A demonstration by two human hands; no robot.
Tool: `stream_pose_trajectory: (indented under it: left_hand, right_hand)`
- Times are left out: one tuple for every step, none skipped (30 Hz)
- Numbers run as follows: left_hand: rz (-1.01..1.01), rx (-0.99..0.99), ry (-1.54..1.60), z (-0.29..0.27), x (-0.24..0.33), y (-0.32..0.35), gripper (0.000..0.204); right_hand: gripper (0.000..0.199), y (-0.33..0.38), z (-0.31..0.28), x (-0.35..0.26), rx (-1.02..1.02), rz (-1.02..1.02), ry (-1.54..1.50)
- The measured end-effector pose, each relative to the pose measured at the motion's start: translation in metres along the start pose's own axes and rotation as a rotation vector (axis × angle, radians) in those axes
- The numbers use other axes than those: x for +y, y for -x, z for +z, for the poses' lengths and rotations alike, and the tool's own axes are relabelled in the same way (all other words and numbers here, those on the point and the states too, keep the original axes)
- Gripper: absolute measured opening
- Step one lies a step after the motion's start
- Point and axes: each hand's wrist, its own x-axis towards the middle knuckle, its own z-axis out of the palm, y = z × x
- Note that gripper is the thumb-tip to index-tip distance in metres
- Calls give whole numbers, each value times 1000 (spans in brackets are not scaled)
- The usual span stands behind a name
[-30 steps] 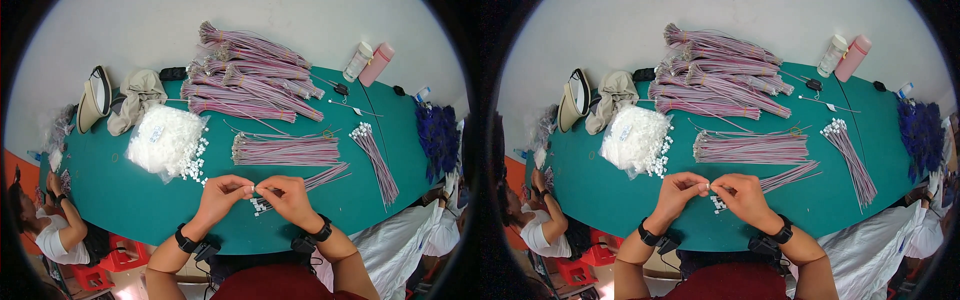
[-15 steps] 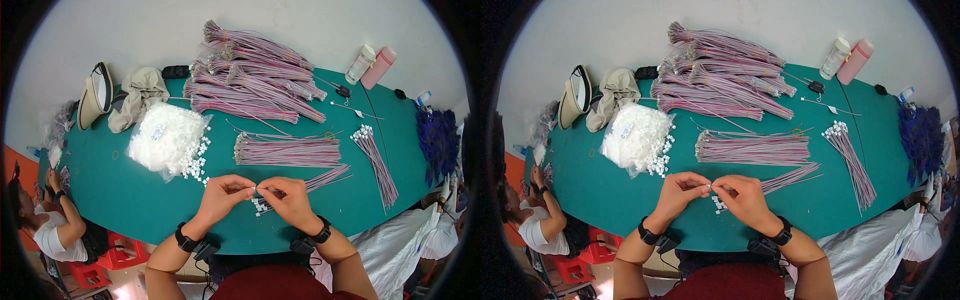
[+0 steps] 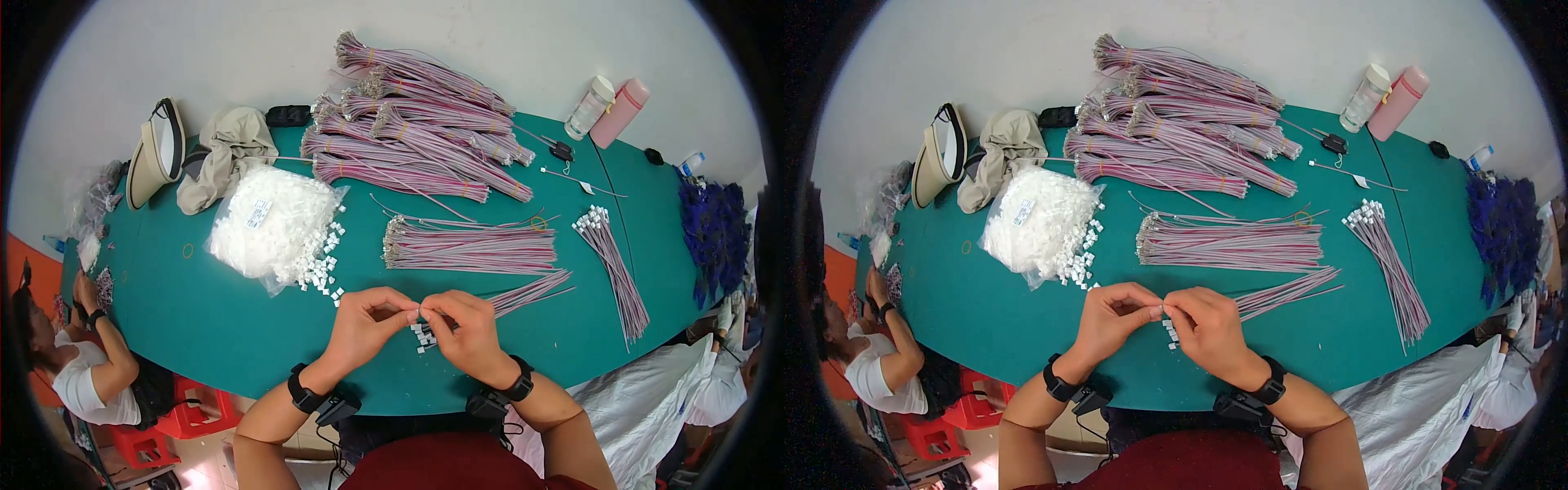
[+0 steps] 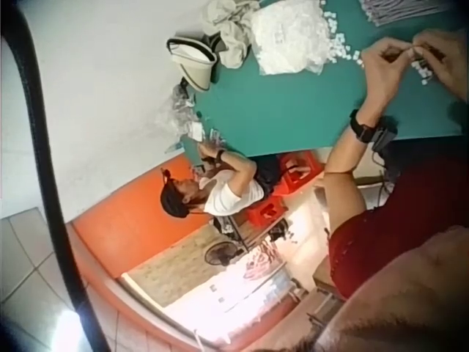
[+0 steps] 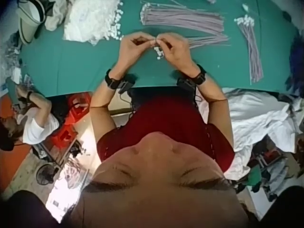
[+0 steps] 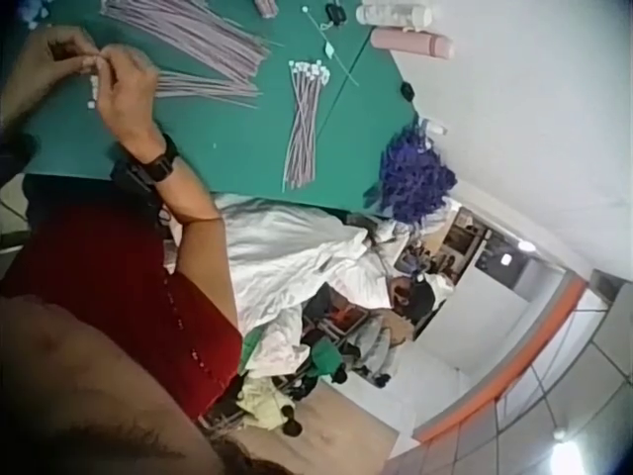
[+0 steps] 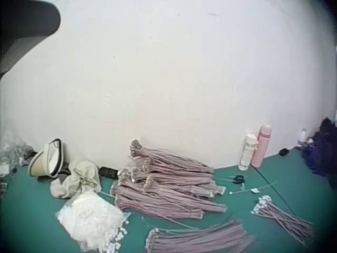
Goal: The person picks up a wire and a connector, inserts the wire into the connector, and places the assembled unit on the table.
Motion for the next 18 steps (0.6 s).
stream_pose_trajectory:
  left_hand:
    - [51, 13, -72, 2, 2, 1, 9]
    - [102, 25, -144, 3, 3, 1, 10]
    - [153, 38, -216, 4, 5, 2, 10]
    - [153, 36, -217, 4, 6, 2, 10]
    - [93, 33, -148, 4, 7, 2, 11]
    - [34, 32, -80, 4, 8, 2, 12]
    - [-25, 31, -12, 3, 9, 1, 13]
    - [-23, 31, -13, 2, 9, 1, 13]
    - [-22, 27, 17, 1, 7, 0, 13]
    - [-22, 24, 47, -1, 5, -1, 14]
    - [-23, 20, 79, -1, 4, -2, 14]
    - [-23, 20, 80, -1, 4, -1, 14]
    - [-25, 18, 77, -1, 5, -1, 14]
    - [-28, 16, 74, 0, 6, -1, 14]
    - [-32, 15, 70, 0, 7, -1, 14]
    - [-32, 15, 70, 0, 7, 0, 14]
    - [-34, 15, 52, 0, 7, 0, 14]
    - [-35, 16, 34, 0, 7, 0, 14]
  right_hand:
    - [11, 0, 1, 0, 13, -36, 35]
    - [11, 0, -1, 0, 15, -36, 35]
    - [11, -1, -4, 1, -9, 4, 0]
    - [10, -1, -7, 1, -33, 43, -35]
    - [10, -2, -9, 0, -57, 82, -70]
    - [10, -4, -10, 0, -56, 80, -71]
    - [9, -5, -11, -1, -57, 127, -131]
    - [9, -6, -11, -2, -59, 173, -191]
    - [8, -7, -12, -3, -61, 220, -251]
    - [8, -8, -12, -4, -61, 218, -251]
    - [8, -7, -13, -5, -68, 225, -249]
    - [7, -7, -13, -6, -75, 233, -247]
    - [7, -6, -13, -6, -82, 240, -246]
    - [7, -6, -13, -6, -83, 241, -245]
    - [8, -5, -11, -4, -82, 221, -240]
    - [8, -5, -10, -3, -80, 199, -235]
    - [8, -4, -8, -2, -77, 178, -230]
    - [8, -4, -7, -1, -77, 179, -231]
